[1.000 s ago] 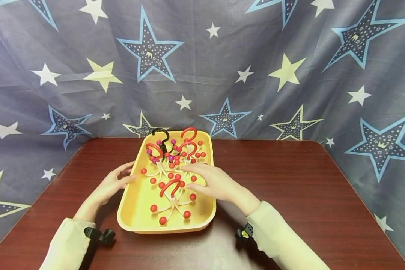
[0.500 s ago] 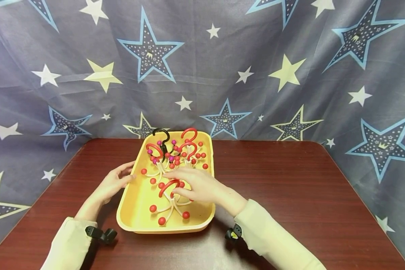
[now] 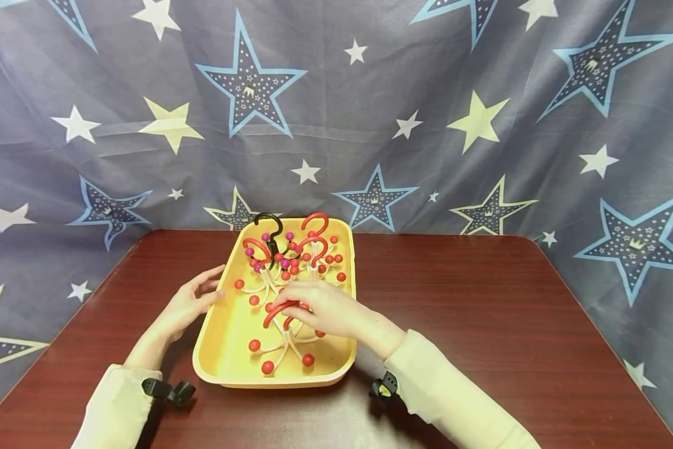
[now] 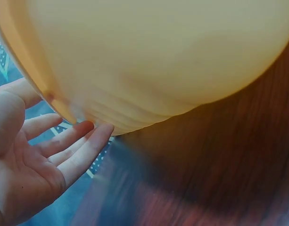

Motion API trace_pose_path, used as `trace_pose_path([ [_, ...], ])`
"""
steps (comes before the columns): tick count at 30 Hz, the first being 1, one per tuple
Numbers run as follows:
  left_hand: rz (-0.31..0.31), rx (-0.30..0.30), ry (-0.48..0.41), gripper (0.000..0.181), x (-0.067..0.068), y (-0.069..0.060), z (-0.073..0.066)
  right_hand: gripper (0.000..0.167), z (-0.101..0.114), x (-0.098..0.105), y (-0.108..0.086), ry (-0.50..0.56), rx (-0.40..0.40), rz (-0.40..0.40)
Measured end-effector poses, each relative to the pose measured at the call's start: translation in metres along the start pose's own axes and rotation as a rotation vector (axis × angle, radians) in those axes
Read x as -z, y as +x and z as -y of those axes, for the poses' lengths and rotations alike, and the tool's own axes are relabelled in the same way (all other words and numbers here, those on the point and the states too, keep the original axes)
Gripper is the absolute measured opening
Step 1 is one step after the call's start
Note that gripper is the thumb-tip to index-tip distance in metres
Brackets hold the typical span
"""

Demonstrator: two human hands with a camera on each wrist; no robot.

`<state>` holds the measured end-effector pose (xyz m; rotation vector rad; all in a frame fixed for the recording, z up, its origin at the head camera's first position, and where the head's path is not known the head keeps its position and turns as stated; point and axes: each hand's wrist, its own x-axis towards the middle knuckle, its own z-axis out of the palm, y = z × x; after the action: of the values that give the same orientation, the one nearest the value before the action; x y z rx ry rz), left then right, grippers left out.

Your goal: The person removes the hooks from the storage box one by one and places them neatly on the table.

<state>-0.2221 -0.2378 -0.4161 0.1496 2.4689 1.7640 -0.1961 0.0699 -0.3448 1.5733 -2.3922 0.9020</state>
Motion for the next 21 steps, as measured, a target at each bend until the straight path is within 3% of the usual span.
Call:
trace_pose_path([
  [11, -0.003, -0.015, -0.002, 0.06, -0.001, -0.002, 0.001, 0.017, -0.001, 0.011, 0.0, 0.038, 0.029, -0.057],
  [21, -0.009, -0.009, -0.019, 0.06, -0.002, -0.003, 0.0, 0.017, -0.006, 0.041, -0.003, -0.037, 0.013, -0.157],
])
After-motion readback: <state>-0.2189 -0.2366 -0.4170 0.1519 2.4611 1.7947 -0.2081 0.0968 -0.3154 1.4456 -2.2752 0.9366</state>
